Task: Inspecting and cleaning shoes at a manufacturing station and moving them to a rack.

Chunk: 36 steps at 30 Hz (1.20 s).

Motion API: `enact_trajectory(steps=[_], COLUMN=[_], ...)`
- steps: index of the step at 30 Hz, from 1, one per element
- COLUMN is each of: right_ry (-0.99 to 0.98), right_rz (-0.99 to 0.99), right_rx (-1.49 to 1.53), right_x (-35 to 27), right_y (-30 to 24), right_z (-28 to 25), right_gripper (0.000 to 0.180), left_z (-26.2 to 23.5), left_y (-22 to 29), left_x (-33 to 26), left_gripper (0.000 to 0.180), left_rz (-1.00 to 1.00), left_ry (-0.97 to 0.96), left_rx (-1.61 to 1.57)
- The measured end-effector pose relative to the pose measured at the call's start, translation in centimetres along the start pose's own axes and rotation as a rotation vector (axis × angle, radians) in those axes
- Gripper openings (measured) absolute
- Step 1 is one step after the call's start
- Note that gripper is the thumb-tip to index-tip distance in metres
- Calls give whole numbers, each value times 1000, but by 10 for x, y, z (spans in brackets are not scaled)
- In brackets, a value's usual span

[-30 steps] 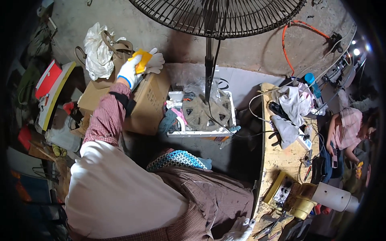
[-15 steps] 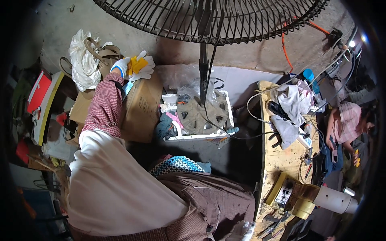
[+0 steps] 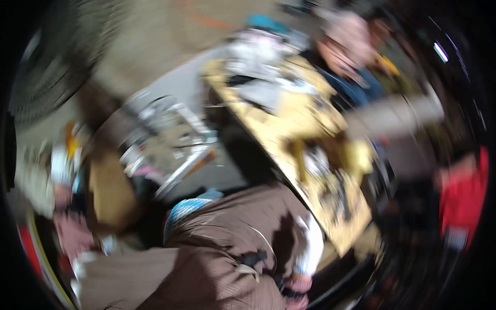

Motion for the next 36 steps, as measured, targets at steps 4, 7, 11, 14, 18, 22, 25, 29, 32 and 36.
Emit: enact_trajectory(steps=[4, 7, 11, 14, 18, 22, 25, 29, 32, 36], right_ry=[-32, 162, 448, 584, 494, 410, 405, 296, 309, 299], right_rz=[-112, -132, -274, -323, -443, -329, -120, -159, -159, -275], right_rx=[-24, 156, -372, -748, -1080, -1624, -1763, -1857, -1908, -1894], right_x=[1, -11, -10, 18, 83, 161, 204, 219, 216, 208], right_y=[-3, -21, -24, -45, -63, -58, -19, -9, -6, -8], right_z=[5, -16, -92, -134, -168, -187, -201, -183, -177, -181], right_gripper=[41, 39, 37, 38, 40, 41, 34, 24, 22, 16], left_z=[131, 254, 344, 387, 415, 430, 432, 435, 443, 453], left_y=[-107, -220, -291, -299, -310, -323, -332, -341, -357, -372], left_x=[-49, -82, -161, -203, -214, -209, -204, -203, -216, -221], left_gripper=[18, 40, 43, 36, 30, 23, 26, 33, 41, 41], left_rz=[-168, -469, -1068, -1097, -1065, -968, -960, -959, -1082, -1163], left_ry=[-182, -595, -1087, -1348, -1231, -1176, -1160, -1150, -1242, -1223], left_rx=[165, 228, 121, 393, 604, 662, 668, 777, 574, 631])
Point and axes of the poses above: each hand's wrist, its own x-axis towards the middle knuckle, its own z-axis out of the palm, y = z × x, the point moved 6 cm from there along x, towards the middle knuckle, and after that the axes turned 9 degrees about -z, right-handed, at the moved point
